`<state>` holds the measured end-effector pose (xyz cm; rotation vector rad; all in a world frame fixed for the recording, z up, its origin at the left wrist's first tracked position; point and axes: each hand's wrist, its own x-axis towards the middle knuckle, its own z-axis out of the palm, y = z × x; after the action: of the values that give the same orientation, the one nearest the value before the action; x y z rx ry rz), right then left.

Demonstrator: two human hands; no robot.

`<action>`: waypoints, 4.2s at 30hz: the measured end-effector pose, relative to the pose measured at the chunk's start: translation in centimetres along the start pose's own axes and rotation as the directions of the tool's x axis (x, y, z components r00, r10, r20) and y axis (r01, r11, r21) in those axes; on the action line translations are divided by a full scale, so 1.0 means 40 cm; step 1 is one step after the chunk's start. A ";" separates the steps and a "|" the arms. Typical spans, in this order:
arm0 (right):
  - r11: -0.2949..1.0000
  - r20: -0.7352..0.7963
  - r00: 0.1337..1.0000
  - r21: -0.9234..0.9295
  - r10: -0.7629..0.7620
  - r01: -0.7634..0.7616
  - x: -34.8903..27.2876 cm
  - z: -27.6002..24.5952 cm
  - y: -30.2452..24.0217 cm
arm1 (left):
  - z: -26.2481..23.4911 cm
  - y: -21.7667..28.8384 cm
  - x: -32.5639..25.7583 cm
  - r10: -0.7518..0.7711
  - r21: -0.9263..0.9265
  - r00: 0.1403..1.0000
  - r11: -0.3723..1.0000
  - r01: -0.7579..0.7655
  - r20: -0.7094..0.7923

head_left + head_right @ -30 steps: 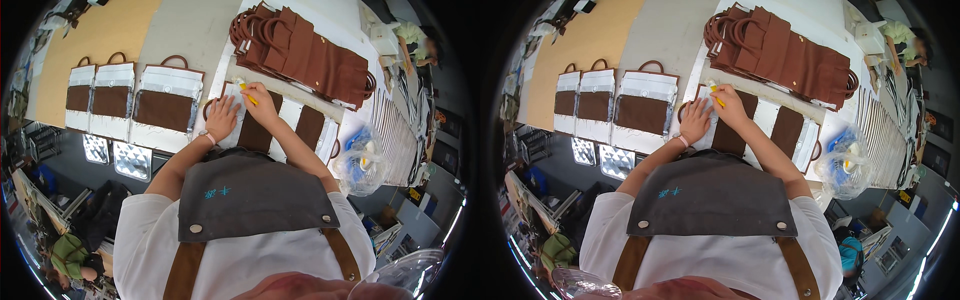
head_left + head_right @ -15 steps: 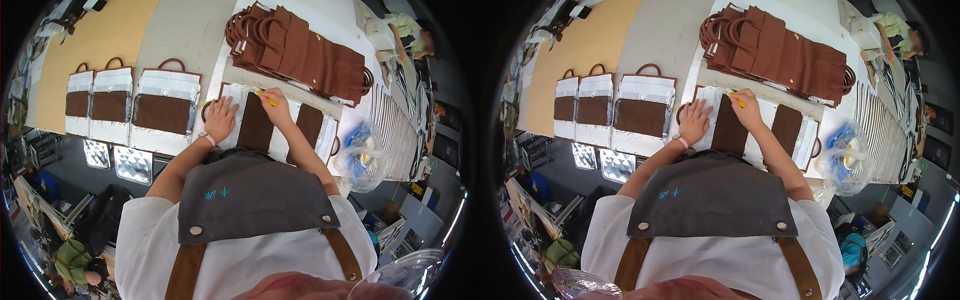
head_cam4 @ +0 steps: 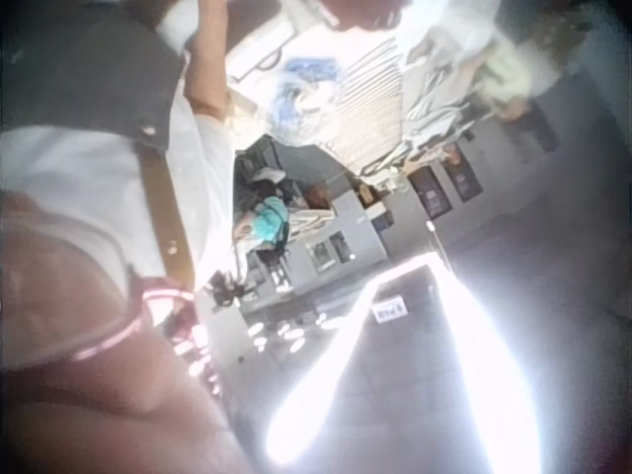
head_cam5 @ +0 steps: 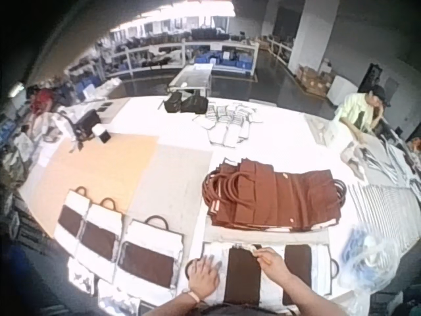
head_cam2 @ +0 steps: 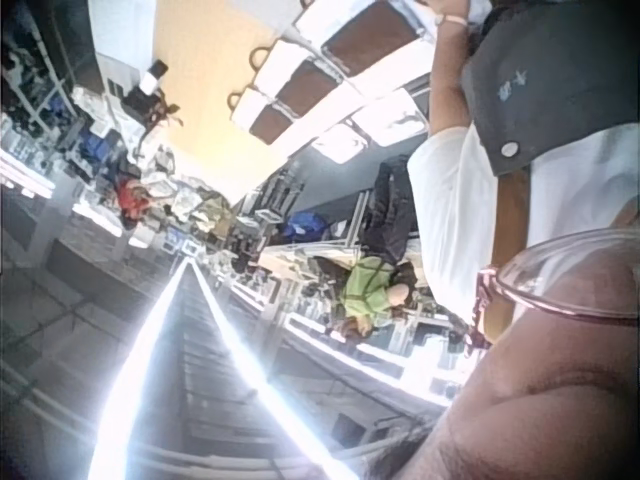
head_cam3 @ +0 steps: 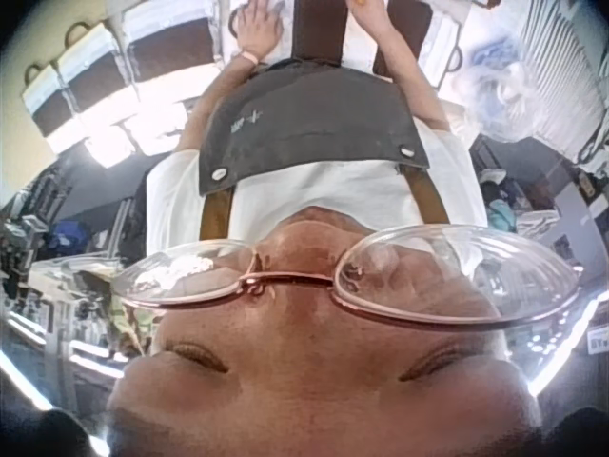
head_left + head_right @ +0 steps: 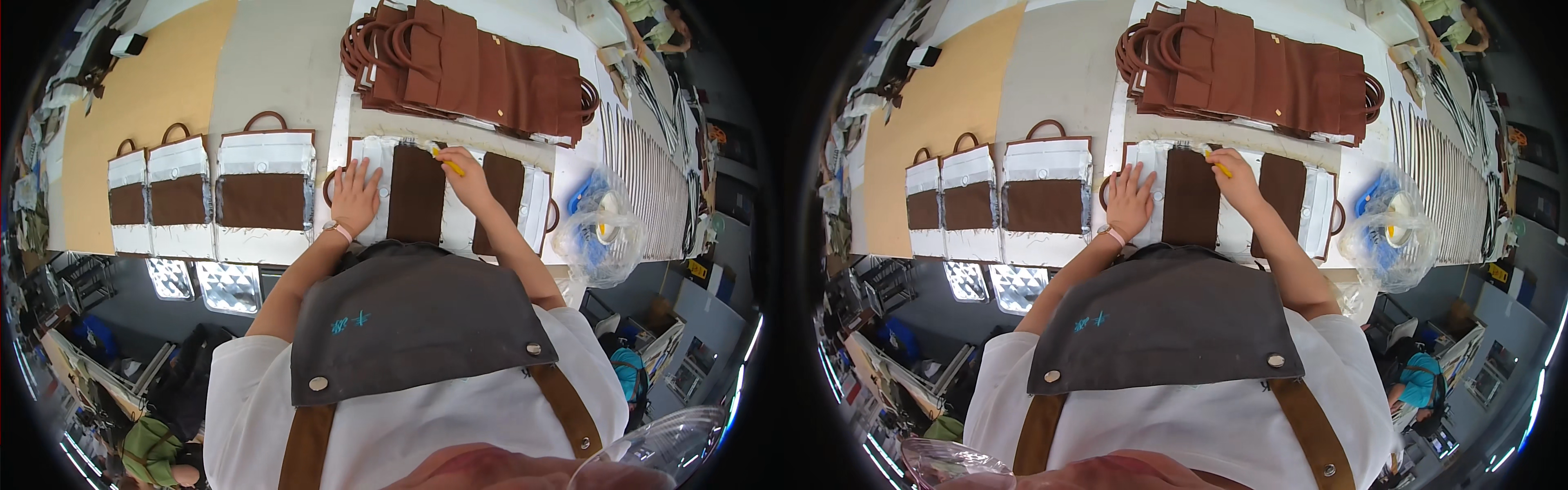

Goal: The person applies adhesive to the edges of brown fabric panels using a brush and then presses them onto white backing sheets. They handle multiple panels sequentially, smoothing them down to ensure adhesion. The person also moves metal trays and stacks of fabric during the process.

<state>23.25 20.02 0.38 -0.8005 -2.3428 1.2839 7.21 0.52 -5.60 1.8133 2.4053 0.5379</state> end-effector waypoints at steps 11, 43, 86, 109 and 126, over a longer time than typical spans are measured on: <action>0.992 0.076 0.997 0.126 -0.029 0.020 -0.002 0.077 -0.013 | 0.004 0.006 0.003 -0.012 0.044 1.000 0.999 0.011 0.019; 0.955 -0.322 0.933 -0.189 0.160 -0.229 -0.118 -0.180 0.107 | 0.007 0.011 0.004 0.002 0.069 0.999 0.998 -0.004 0.036; 0.909 -0.559 0.744 0.046 0.367 -0.414 -0.198 -0.372 0.221 | 0.010 0.027 0.013 0.034 0.140 0.998 0.989 -0.041 0.052; 0.917 -0.547 0.756 0.060 0.360 -0.394 -0.251 -0.479 0.272 | 0.017 0.031 0.015 0.057 0.180 0.996 0.981 -0.070 0.076; 0.972 -0.289 0.935 -0.054 0.204 -0.229 -0.202 -0.419 0.225 | 0.028 0.021 -0.003 0.115 0.211 0.992 0.970 -0.122 0.045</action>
<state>41.48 29.73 1.32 -1.2139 -2.1387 1.0700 8.33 0.87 -6.37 2.0429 2.4266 0.2633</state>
